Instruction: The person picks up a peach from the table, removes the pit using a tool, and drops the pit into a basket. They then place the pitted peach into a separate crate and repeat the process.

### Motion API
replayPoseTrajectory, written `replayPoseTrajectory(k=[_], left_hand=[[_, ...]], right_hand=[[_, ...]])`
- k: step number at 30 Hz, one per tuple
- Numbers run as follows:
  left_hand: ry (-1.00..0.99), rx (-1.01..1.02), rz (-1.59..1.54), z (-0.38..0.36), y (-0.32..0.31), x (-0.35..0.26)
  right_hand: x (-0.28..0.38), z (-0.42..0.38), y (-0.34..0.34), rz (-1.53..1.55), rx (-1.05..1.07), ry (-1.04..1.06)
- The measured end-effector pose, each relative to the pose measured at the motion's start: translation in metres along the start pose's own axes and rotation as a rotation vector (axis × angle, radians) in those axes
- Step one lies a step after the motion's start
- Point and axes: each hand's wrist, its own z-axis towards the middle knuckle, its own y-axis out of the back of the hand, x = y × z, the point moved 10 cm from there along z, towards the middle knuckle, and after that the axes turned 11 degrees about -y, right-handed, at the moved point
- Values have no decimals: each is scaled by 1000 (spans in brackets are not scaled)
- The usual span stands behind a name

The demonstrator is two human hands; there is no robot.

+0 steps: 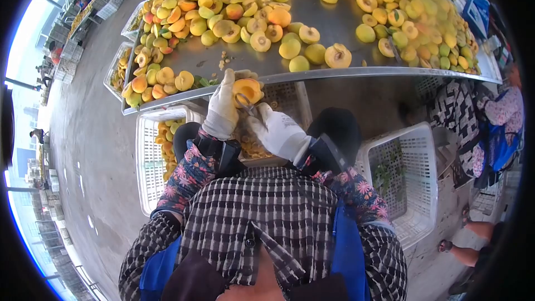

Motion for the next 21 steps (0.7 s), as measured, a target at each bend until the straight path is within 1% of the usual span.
replayPoseTrajectory(k=[2, 5, 8, 9, 12, 13, 17, 20, 21], left_hand=[[9, 2, -28, 2, 3, 6], [63, -13, -50, -2, -2, 12], [60, 28, 30, -5, -13, 4], [68, 30, 16, -4, -14, 6], [88, 31, -7, -4, -11, 11], [98, 38, -7, -5, -10, 14], [90, 64, 26, -7, -14, 12], [80, 22, -29, -5, -17, 8], [97, 20, 4, -6, -17, 8]], right_hand=[[9, -6, 10, -214, -60, 16], [21, -15, 26, -238, -130, 113], [17, -8, 35, -257, -209, 35], [12, -4, 29, -313, -197, 19], [15, -11, 23, -332, -155, 73], [11, -11, 24, -373, -102, 1], [15, -12, 29, -423, -100, 6], [12, -10, 29, -435, -119, 31], [13, -12, 29, -446, -126, 38]])
